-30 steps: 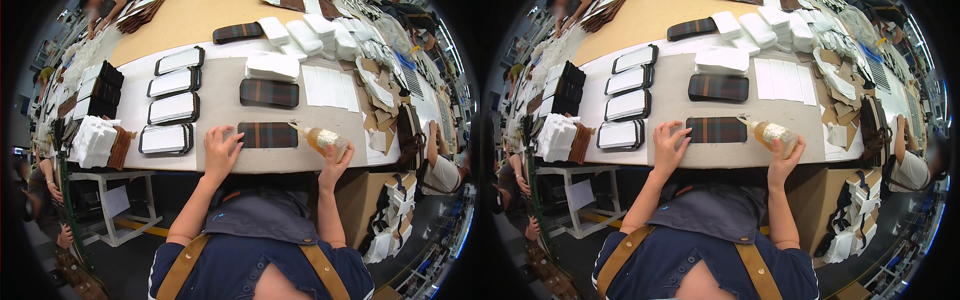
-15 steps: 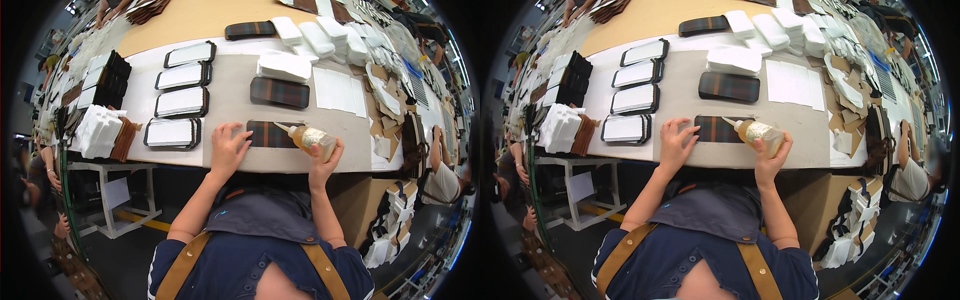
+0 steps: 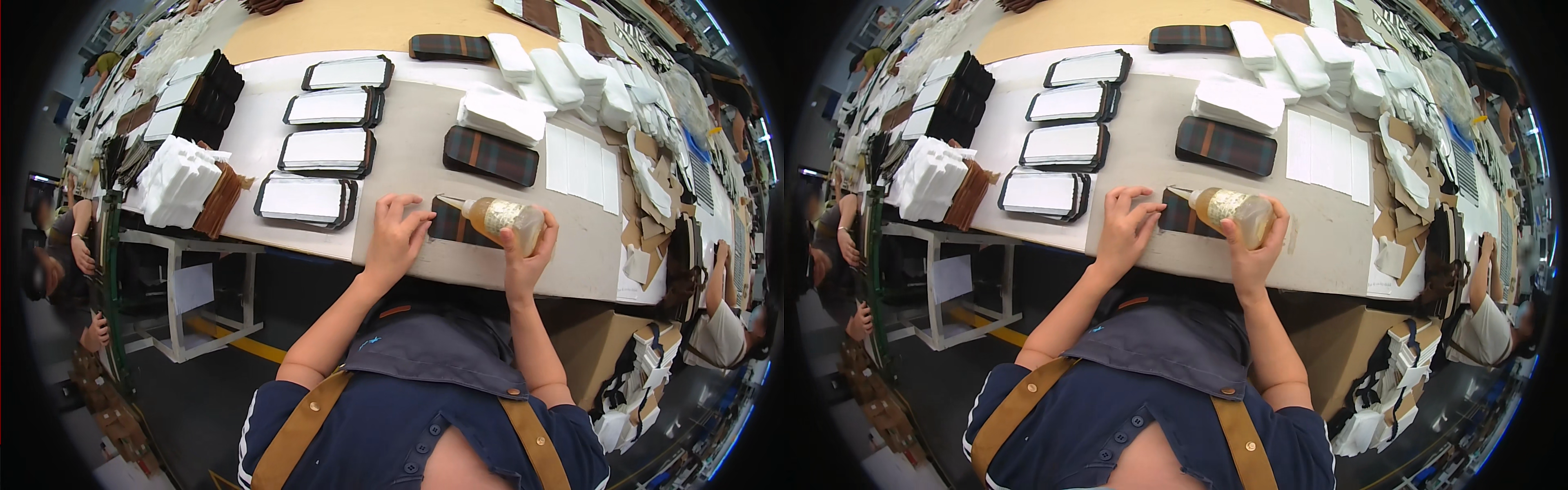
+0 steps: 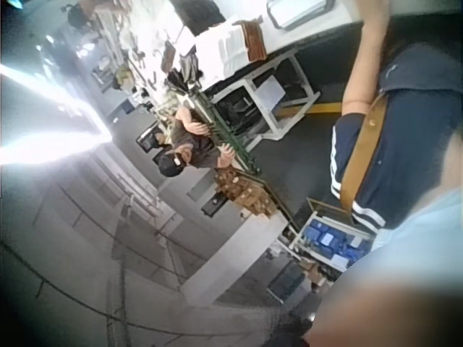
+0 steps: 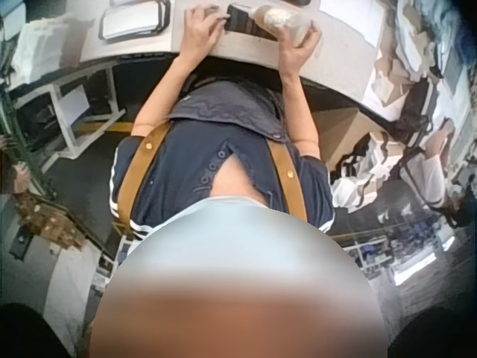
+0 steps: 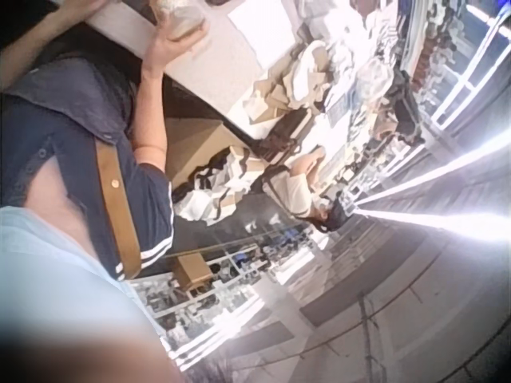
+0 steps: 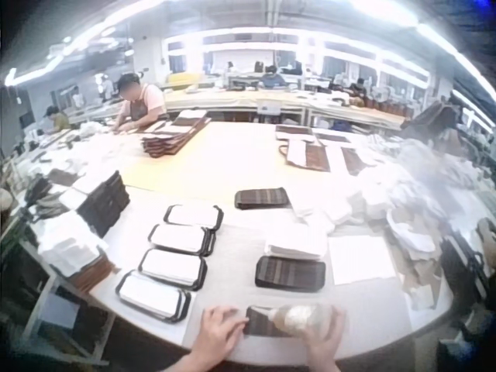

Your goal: The recorder is applying glue and attaching components to leather wallet or phone case pieces at a factory workbench.

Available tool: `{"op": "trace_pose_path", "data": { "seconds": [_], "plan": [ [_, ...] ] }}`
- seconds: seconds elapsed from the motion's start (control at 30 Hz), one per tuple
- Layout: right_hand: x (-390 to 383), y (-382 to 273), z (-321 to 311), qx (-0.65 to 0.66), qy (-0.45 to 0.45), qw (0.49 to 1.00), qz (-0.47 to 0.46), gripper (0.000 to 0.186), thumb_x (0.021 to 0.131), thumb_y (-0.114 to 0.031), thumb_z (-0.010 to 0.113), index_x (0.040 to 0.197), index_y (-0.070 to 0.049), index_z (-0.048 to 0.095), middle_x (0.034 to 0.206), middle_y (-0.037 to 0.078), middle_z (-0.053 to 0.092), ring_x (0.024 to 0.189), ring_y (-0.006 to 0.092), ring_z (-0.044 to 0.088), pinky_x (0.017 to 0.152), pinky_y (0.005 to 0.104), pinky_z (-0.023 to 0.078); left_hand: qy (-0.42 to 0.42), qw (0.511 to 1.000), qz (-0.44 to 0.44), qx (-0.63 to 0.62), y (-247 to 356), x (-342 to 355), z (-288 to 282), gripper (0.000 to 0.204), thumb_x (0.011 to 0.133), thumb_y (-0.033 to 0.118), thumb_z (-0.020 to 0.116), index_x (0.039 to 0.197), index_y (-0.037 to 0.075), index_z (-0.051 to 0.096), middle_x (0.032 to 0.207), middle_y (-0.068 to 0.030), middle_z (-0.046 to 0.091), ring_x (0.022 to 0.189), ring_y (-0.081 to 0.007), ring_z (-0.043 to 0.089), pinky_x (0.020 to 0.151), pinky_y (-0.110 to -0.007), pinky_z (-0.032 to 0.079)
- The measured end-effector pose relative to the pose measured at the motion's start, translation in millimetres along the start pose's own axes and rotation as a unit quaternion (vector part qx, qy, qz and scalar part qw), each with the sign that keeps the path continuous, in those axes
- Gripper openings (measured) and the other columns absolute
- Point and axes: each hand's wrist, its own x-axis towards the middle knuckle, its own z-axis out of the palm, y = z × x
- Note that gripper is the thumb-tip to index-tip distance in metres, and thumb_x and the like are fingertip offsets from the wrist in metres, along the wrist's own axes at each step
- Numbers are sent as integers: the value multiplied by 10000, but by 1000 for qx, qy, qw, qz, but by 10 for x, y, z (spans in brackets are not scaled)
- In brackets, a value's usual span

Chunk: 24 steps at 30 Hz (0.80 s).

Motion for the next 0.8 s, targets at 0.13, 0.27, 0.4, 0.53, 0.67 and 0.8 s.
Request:
{"op": "trace_pose_path", "data": {
  "seconds": [0.13, 0.27, 0.4, 0.53, 0.67, 0.8],
  "plan": [
    [351, -42, -63, 18, -50, 998, 16, 654, 901, -333, 869, 1395, -58, 539, 1242, 61, 575, 1125, 170, 577, 985, 318, 491, 10, 1000, 7, 9, 14, 3, -18, 174, 864, 19, 763, 1031, 68, 756, 1247, -101, 613, 1234, -381, 489, 1019, -458, 466],
    [569, -56, -64, 31, -78, 996, 40, 595, 911, -293, 856, 1387, -67, 580, 1204, 60, 613, 1085, 165, 606, 949, 316, 519, 16, 1000, -1, 10, 27, 11, -26, 159, 857, 16, 770, 1008, 64, 753, 1241, -101, 612, 1231, -375, 491, 1016, -458, 467],
    [633, -63, -60, 10, -100, 994, 32, 575, 911, -273, 852, 1383, -75, 590, 1201, 64, 616, 1084, 163, 608, 932, 313, 526, 18, 1000, -5, 5, 31, 3, -27, 153, 855, 14, 773, 998, 62, 748, 1233, -103, 612, 1230, -369, 492, 1016, -459, 468],
    [652, -73, -60, 9, -116, 993, 34, 566, 906, -272, 854, 1374, -80, 600, 1172, 56, 629, 1061, 155, 617, 922, 310, 529, 20, 1000, -3, 7, 23, -2, -16, 152, 855, 15, 775, 997, 61, 745, 1232, -105, 610, 1226, -369, 493, 1015, -459, 468],
    [626, -149, -88, 6, -147, 988, 52, 569, 895, -294, 862, 1364, -89, 615, 1133, 42, 645, 1037, 155, 627, 921, 312, 530, 21, 1000, -3, 12, 26, 0, -14, 155, 853, 15, 775, 997, 60, 742, 1235, -108, 607, 1218, -372, 495, 1016, -461, 464],
    [552, -162, -170, -19, -165, 985, 52, 583, 884, -319, 868, 1363, -98, 620, 1130, 41, 648, 1034, 158, 629, 920, 311, 532, 19, 1000, -4, 13, 0, -3, 0, 159, 854, 10, 771, 1003, 59, 743, 1238, -107, 610, 1210, -378, 498, 1019, -463, 460]
  ]
}}
